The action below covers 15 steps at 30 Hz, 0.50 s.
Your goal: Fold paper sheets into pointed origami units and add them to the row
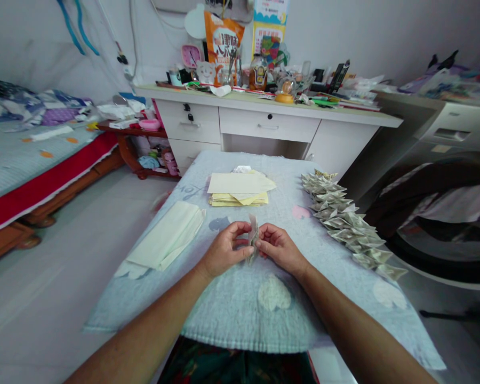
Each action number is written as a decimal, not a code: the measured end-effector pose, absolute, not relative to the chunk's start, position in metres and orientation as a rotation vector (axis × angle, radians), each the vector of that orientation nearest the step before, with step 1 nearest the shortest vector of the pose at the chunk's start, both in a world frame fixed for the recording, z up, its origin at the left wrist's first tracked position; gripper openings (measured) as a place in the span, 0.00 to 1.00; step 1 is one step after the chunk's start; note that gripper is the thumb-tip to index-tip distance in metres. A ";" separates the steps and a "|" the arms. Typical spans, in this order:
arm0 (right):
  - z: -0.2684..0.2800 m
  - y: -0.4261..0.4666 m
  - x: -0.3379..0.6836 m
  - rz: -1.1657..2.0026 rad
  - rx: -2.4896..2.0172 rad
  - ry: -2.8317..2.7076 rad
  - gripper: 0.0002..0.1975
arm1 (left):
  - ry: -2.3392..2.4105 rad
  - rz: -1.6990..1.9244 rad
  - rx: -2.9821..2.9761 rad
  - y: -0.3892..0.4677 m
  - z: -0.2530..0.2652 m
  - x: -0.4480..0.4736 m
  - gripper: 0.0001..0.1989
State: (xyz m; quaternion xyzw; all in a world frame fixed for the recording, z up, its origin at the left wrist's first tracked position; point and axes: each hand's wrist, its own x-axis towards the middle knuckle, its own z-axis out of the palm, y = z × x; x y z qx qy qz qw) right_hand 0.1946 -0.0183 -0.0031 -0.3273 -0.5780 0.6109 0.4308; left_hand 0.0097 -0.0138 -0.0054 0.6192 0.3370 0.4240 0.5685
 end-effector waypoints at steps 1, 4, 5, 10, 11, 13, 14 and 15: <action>-0.004 -0.018 0.195 1.499 -0.815 -1.446 0.09 | 0.785 1.003 1.463 -0.014 -0.005 0.010 0.20; -0.007 -0.018 0.194 1.338 -0.879 -1.494 0.06 | 0.769 1.027 1.506 -0.015 -0.003 0.011 0.19; -0.007 -0.018 0.193 1.257 -0.929 -1.519 0.06 | 0.777 1.035 1.523 -0.016 -0.002 0.011 0.19; -0.007 -0.019 0.191 0.920 -1.180 -1.606 0.07 | 0.824 1.071 1.657 -0.020 0.001 0.014 0.20; -0.006 -0.020 0.191 0.889 -1.198 -1.619 0.07 | 0.822 1.077 1.685 -0.021 0.001 0.014 0.21; -0.005 -0.020 0.191 0.862 -1.196 -1.638 0.07 | 0.823 1.096 1.720 -0.021 0.001 0.014 0.22; -0.004 -0.021 0.191 0.859 -1.183 -1.640 0.07 | 0.826 1.107 1.726 -0.022 0.001 0.014 0.22; -0.004 -0.021 0.191 0.859 -1.168 -1.640 0.08 | 0.832 1.117 1.724 -0.022 0.001 0.014 0.23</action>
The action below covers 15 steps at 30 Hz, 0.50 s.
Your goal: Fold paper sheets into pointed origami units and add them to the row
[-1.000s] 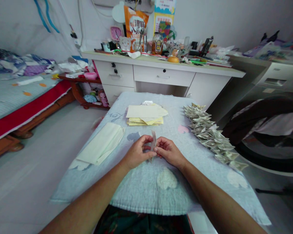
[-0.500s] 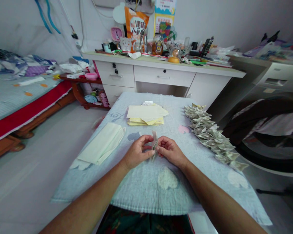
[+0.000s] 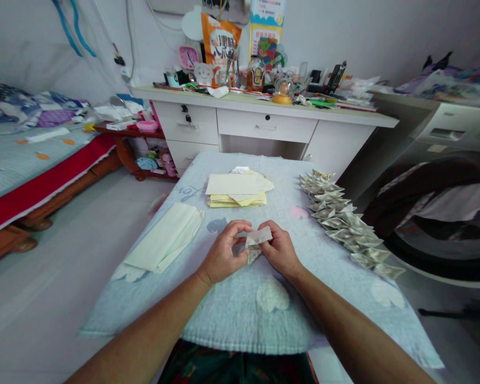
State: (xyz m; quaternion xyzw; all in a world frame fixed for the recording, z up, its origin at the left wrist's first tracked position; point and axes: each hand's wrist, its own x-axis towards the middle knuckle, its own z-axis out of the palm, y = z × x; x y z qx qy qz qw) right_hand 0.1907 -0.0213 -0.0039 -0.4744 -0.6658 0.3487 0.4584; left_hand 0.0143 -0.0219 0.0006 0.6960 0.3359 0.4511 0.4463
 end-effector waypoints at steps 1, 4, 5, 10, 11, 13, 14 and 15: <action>-0.004 -0.022 0.191 0.858 -1.155 -1.641 0.08 | 0.840 1.125 1.714 -0.022 0.001 0.014 0.23; -0.003 -0.023 0.190 0.822 -1.138 -1.668 0.08 | 0.872 1.106 1.664 -0.022 0.001 0.014 0.25; -0.003 -0.023 0.189 0.799 -1.142 -1.684 0.08 | 0.888 1.091 1.655 -0.022 0.002 0.015 0.26; -0.002 -0.024 0.187 0.645 -1.225 -1.721 0.10 | 0.928 1.020 1.705 -0.024 0.004 0.019 0.28; -0.002 -0.025 0.187 0.621 -1.236 -1.722 0.10 | 0.925 1.010 1.714 -0.024 0.005 0.020 0.28; -0.001 -0.025 0.187 0.589 -1.237 -1.718 0.09 | 0.904 0.993 1.703 -0.025 0.007 0.020 0.26; -0.001 -0.025 0.187 0.579 -1.231 -1.711 0.08 | 0.885 0.984 1.680 -0.025 0.007 0.020 0.26; 0.000 -0.025 0.188 0.570 -1.222 -1.700 0.07 | 0.863 0.974 1.651 -0.025 0.008 0.020 0.26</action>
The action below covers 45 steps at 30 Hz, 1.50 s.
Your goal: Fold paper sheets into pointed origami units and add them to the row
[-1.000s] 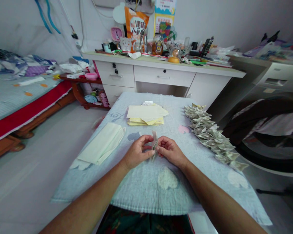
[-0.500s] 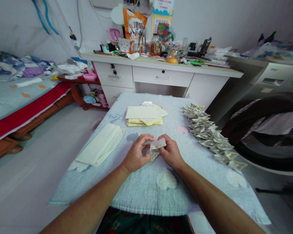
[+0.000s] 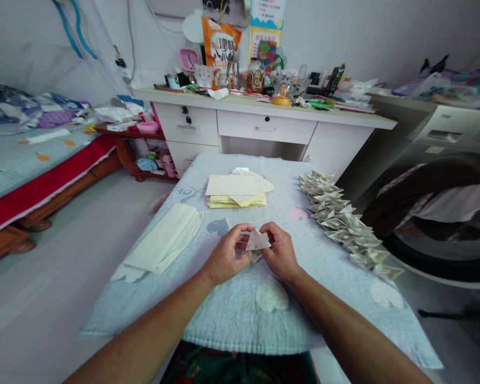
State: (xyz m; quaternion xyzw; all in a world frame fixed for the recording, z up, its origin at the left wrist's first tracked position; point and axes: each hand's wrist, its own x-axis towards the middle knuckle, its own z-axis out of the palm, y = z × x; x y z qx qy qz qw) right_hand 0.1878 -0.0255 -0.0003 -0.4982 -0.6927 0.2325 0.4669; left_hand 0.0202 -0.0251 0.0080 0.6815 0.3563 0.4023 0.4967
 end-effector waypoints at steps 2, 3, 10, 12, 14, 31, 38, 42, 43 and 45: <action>0.001 -0.026 0.188 0.559 -1.201 -1.676 0.06 | 0.820 0.955 1.579 -0.025 0.008 0.020 0.26; 0.002 -0.027 0.188 0.553 -1.190 -1.669 0.05 | 0.802 0.945 1.540 -0.025 0.009 0.019 0.25; 0.002 -0.029 0.190 0.418 -1.118 -1.736 0.07 | 0.651 0.958 1.311 -0.023 0.009 0.016 0.24; 0.001 -0.029 0.191 0.337 -1.096 -1.786 0.08 | 0.558 0.955 1.258 -0.022 0.008 0.015 0.26; 0.001 -0.030 0.191 0.261 -1.076 -1.860 0.08 | 0.528 0.955 1.185 -0.021 0.006 0.013 0.27; 0.007 -0.035 0.184 0.280 -1.047 -1.939 0.09 | 0.837 0.898 1.133 -0.019 0.007 0.017 0.20; 0.009 -0.033 0.184 0.414 -1.063 -1.851 0.10 | 0.841 0.890 1.177 -0.017 0.004 0.017 0.19; 0.009 -0.033 0.184 0.456 -1.042 -1.854 0.08 | 0.875 0.873 1.212 -0.016 0.003 0.017 0.16; 0.008 -0.034 0.185 0.472 -1.031 -1.859 0.07 | 0.891 0.873 1.223 -0.015 0.003 0.017 0.15; 0.009 -0.034 0.186 0.503 -1.008 -1.870 0.04 | 0.922 0.883 1.239 -0.015 0.002 0.017 0.14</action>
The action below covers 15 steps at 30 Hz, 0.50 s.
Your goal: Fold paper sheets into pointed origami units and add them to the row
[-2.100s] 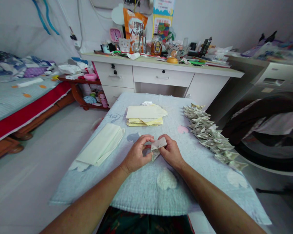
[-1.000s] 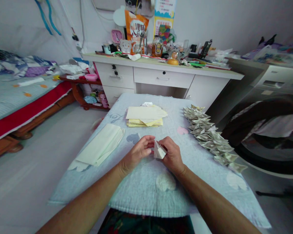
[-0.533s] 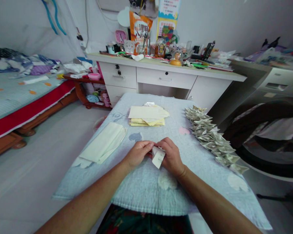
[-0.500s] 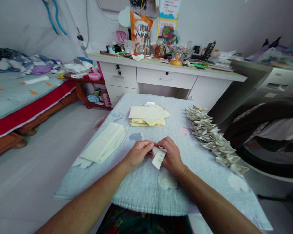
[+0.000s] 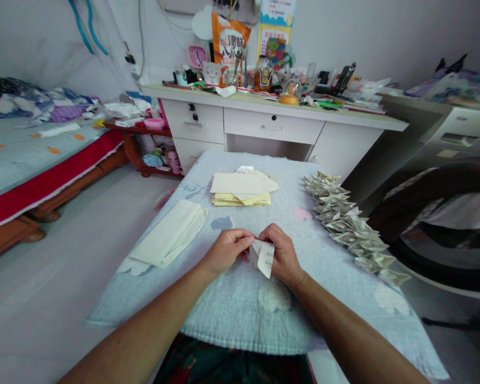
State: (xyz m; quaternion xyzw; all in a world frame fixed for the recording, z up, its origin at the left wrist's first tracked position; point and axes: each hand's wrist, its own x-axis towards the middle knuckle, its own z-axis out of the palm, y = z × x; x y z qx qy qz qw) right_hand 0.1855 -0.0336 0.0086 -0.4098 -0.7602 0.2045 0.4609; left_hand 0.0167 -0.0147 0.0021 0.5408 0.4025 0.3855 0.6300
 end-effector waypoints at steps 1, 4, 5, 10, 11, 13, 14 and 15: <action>0.009 -0.034 0.186 0.515 -0.998 -1.876 0.02 | 0.932 0.891 1.242 -0.014 0.002 0.016 0.14; 0.012 -0.034 0.189 0.540 -0.975 -1.889 0.05 | 0.956 0.937 1.243 -0.014 0.004 0.014 0.14; 0.013 -0.034 0.190 0.555 -0.972 -1.892 0.07 | 0.966 0.955 1.246 -0.014 0.005 0.013 0.14; 0.016 -0.033 0.194 0.810 -0.980 -1.828 0.15 | 1.033 1.012 1.278 -0.013 0.009 0.009 0.13; 0.015 -0.033 0.194 0.882 -0.985 -1.793 0.17 | 1.050 1.018 1.292 -0.012 0.008 0.008 0.13; 0.014 -0.032 0.194 1.015 -1.006 -1.734 0.18 | 1.075 1.021 1.337 -0.011 0.006 0.008 0.12; 0.012 -0.032 0.194 1.069 -1.029 -1.713 0.17 | 1.081 1.017 1.367 -0.011 0.005 0.008 0.12; 0.011 -0.031 0.193 1.115 -1.059 -1.694 0.16 | 1.081 1.013 1.391 -0.011 0.005 0.008 0.12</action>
